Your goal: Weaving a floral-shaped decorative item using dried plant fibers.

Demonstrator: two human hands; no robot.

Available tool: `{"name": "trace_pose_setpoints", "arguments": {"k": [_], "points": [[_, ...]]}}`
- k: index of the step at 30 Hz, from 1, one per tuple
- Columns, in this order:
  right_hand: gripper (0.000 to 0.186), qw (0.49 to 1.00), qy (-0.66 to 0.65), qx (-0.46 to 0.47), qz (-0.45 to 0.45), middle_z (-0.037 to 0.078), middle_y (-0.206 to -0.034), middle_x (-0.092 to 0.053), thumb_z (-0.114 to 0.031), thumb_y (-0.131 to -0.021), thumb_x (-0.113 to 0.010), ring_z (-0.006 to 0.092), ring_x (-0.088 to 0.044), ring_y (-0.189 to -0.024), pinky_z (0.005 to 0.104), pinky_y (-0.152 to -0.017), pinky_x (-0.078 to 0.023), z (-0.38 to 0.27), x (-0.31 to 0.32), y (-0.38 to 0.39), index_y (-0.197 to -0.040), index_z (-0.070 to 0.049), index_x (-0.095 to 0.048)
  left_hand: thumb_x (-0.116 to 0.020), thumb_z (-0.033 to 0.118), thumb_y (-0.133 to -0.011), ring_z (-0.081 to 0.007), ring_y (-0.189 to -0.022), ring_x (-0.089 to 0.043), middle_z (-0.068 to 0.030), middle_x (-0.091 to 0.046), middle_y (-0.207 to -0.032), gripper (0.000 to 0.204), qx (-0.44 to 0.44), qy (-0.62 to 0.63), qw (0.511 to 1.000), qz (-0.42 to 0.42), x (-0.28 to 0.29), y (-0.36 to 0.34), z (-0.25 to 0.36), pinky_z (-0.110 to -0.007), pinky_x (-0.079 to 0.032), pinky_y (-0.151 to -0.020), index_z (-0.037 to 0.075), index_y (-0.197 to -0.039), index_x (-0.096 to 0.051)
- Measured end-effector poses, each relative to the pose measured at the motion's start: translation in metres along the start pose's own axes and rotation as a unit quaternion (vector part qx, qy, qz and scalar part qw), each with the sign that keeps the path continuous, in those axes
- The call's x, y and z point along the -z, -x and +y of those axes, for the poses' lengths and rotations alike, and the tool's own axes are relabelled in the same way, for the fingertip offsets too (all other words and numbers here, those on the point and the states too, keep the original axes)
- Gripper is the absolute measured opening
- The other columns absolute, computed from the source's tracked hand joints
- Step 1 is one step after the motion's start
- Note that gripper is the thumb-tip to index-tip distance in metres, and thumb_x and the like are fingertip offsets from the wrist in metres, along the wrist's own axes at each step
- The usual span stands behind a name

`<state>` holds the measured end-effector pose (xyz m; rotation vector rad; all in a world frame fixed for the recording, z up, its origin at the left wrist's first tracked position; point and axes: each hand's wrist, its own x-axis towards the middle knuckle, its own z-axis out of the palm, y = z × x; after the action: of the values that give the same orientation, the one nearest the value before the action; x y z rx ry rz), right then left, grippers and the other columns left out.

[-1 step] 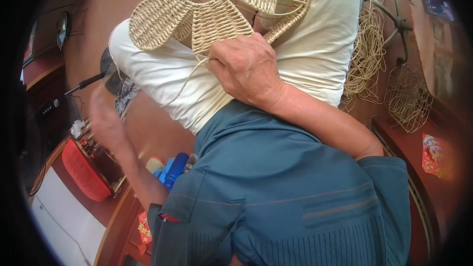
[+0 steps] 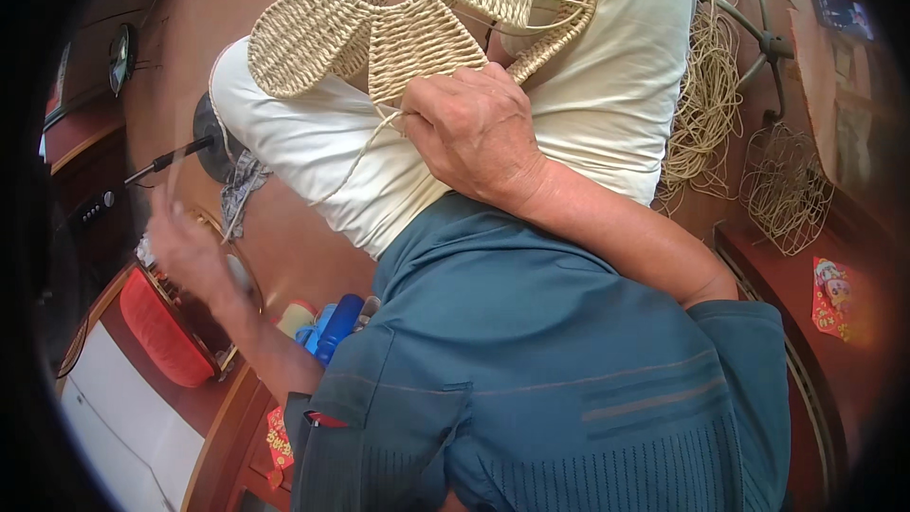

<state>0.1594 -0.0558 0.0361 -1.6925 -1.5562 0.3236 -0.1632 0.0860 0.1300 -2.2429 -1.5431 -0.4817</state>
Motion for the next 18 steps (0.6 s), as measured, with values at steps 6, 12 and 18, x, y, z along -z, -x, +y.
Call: {"name": "trace_pose_setpoints", "arguments": {"k": [6,12,18], "points": [[0.015,1.000,-0.008,-0.017,-0.014,0.004,-0.069,-0.066,-0.018,-0.091,-0.083,0.0273,-0.067,-0.067,0.0425,-0.068,-0.047,0.003,0.000,-0.005,-0.088,-0.013,-0.069,-0.078,0.002,-0.097,-0.0305,-0.089,-0.074,-0.0096,-0.077,-0.102,0.026,-0.125,0.372,0.917,-0.074,0.019,0.051,0.133,-0.039,-0.058,-0.079,0.001,-0.123,-0.079],[0.019,0.998,-0.005,-0.040,-0.047,0.008,-0.066,-0.068,-0.022,-0.097,-0.079,0.0307,-0.071,-0.063,0.0452,-0.067,-0.053,0.003,0.003,-0.010,-0.089,-0.012,-0.065,-0.082,0.002,-0.095,-0.0254,-0.077,-0.069,-0.0096,-0.073,-0.093,0.013,0.016,0.463,0.872,-0.157,-0.031,0.066,0.187,-0.038,-0.056,-0.073,0.002,-0.107,-0.077],[0.020,0.997,0.000,-0.045,-0.064,0.010,-0.066,-0.069,-0.023,-0.099,-0.078,0.0329,-0.072,-0.064,0.0464,-0.067,-0.055,0.001,0.004,-0.012,-0.090,-0.011,-0.065,-0.079,0.003,-0.095,-0.0277,-0.069,-0.067,-0.0112,-0.068,-0.087,0.011,0.213,0.554,0.766,-0.248,-0.037,0.070,0.195,-0.037,-0.053,-0.066,0.003,-0.105,-0.075]]}}
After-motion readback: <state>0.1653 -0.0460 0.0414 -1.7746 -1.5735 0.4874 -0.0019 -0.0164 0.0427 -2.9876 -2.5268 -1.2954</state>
